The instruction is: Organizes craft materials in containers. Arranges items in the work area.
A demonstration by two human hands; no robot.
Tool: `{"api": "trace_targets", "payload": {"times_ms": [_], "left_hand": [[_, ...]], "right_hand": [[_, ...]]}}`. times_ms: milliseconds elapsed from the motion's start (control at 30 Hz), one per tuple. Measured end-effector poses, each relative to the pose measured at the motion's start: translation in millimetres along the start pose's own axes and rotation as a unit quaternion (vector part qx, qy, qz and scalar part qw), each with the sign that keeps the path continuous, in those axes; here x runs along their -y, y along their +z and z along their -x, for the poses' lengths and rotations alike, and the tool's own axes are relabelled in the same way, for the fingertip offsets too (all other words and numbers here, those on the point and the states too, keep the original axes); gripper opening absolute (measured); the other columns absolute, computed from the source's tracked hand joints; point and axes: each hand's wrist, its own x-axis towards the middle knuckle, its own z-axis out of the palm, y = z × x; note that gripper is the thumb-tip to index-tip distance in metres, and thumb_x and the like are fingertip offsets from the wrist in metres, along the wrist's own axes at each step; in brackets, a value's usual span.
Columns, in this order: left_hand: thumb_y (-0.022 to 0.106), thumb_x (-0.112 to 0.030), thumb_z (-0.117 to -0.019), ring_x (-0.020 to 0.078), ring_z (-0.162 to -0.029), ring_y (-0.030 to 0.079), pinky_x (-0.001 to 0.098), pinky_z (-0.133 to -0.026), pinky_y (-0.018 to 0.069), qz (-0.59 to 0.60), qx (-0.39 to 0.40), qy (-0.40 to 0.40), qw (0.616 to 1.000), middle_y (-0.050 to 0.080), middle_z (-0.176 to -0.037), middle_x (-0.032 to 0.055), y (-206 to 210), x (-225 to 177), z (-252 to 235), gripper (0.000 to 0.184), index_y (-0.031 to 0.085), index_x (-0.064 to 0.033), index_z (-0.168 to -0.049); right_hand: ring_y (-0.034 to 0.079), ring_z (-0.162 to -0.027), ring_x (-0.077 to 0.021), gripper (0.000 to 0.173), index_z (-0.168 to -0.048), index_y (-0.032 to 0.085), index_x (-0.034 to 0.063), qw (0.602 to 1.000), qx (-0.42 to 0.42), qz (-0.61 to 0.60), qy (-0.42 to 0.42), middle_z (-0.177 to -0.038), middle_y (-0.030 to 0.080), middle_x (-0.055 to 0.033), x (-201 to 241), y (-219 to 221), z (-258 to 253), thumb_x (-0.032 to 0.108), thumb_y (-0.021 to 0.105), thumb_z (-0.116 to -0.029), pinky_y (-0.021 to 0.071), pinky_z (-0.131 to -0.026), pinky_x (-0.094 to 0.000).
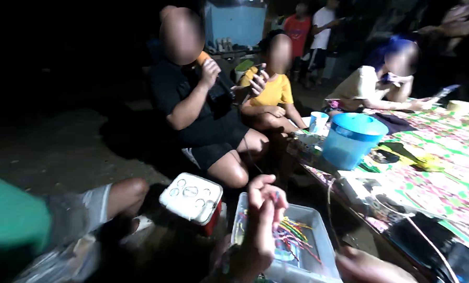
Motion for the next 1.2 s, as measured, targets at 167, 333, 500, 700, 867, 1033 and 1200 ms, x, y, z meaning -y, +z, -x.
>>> {"api": "trace_targets", "payload": {"times_ms": [167,333,500,700,867,1033,1200], "left_hand": [[0.037,-0.009,-0.1052,-0.0022,-0.062,0.048,0.0152,-0.058,0.0441,-0.126,-0.031,-0.090,0.987,0.053,-0.080,-0.0040,-11,54,21,0.019,0.051,0.0021,-0.113],[0.048,0.002,-0.0986,0.0050,-0.093,0.063,0.0234,-0.087,0.0538,-0.193,0.038,-0.068,0.978,0.065,-0.102,0.0106,-12,64,33,0.023,0.057,0.0122,-0.118],[0.048,0.005,-0.0976,0.0049,-0.093,0.066,0.0244,-0.087,0.0566,-0.181,0.042,-0.099,0.978,0.066,-0.102,0.0057,-10,84,40,0.021,0.057,0.0073,-0.117],[0.049,0.000,-0.1014,0.0050,-0.093,0.066,0.0246,-0.087,0.0563,-0.178,0.048,-0.192,0.964,0.068,-0.102,0.0048,0,89,40,0.019,0.060,0.0047,-0.116],[0.047,0.003,-0.0967,0.0058,-0.090,0.064,0.0252,-0.082,0.0556,-0.140,0.031,-0.208,0.967,0.064,-0.102,0.0052,1,96,39,0.022,0.057,0.0049,-0.117],[0.051,0.000,-0.0981,0.0047,-0.086,0.061,0.0234,-0.078,0.0544,-0.115,0.025,-0.208,0.971,0.060,-0.099,0.0014,-4,98,38,0.017,0.055,0.0007,-0.115],[0.052,-0.002,-0.0996,0.0053,-0.088,0.059,0.0238,-0.081,0.0515,-0.124,0.038,-0.166,0.978,0.061,-0.100,0.0062,-2,94,37,0.017,0.057,0.0076,-0.112]], "right_hand": [[0.061,-0.076,-0.0007,0.033,-0.116,0.064,-0.0017,0.994,0.017,0.105,0.025,-0.091,0.067,-0.0090,-29,10,6,0.027,0.050,-0.1086,0.0520,-0.073,-0.0158],[0.071,-0.081,-0.0230,0.031,-0.123,0.064,-0.0053,0.953,0.060,0.224,0.196,-0.098,0.071,-0.0159,-62,11,14,0.014,0.059,-0.1002,0.0606,-0.073,-0.0419],[0.071,-0.087,-0.0147,0.013,-0.101,0.072,0.0047,0.947,-0.077,0.281,0.134,-0.093,0.072,-0.0077,-105,26,41,0.012,0.063,-0.0957,0.0600,-0.081,-0.0289],[0.067,-0.084,-0.0112,0.014,-0.098,0.074,0.0078,0.935,-0.093,0.316,0.129,-0.090,0.068,-0.0046,-114,16,52,0.013,0.061,-0.0938,0.0574,-0.078,-0.0224],[0.067,-0.078,-0.0125,0.014,-0.102,0.070,0.0003,0.949,-0.091,0.234,0.193,-0.093,0.069,-0.0103,-116,13,53,0.009,0.063,-0.0937,0.0578,-0.073,-0.0245],[0.065,-0.075,-0.0131,0.016,-0.102,0.068,-0.0030,0.945,-0.099,0.221,0.220,-0.090,0.066,-0.0123,-119,15,53,0.009,0.060,-0.0952,0.0566,-0.070,-0.0254],[0.068,-0.084,-0.0234,0.021,-0.110,0.063,-0.0137,0.948,-0.070,0.166,0.264,-0.099,0.068,-0.0235,-116,13,47,0.001,0.055,-0.0974,0.0585,-0.079,-0.0377]]}}
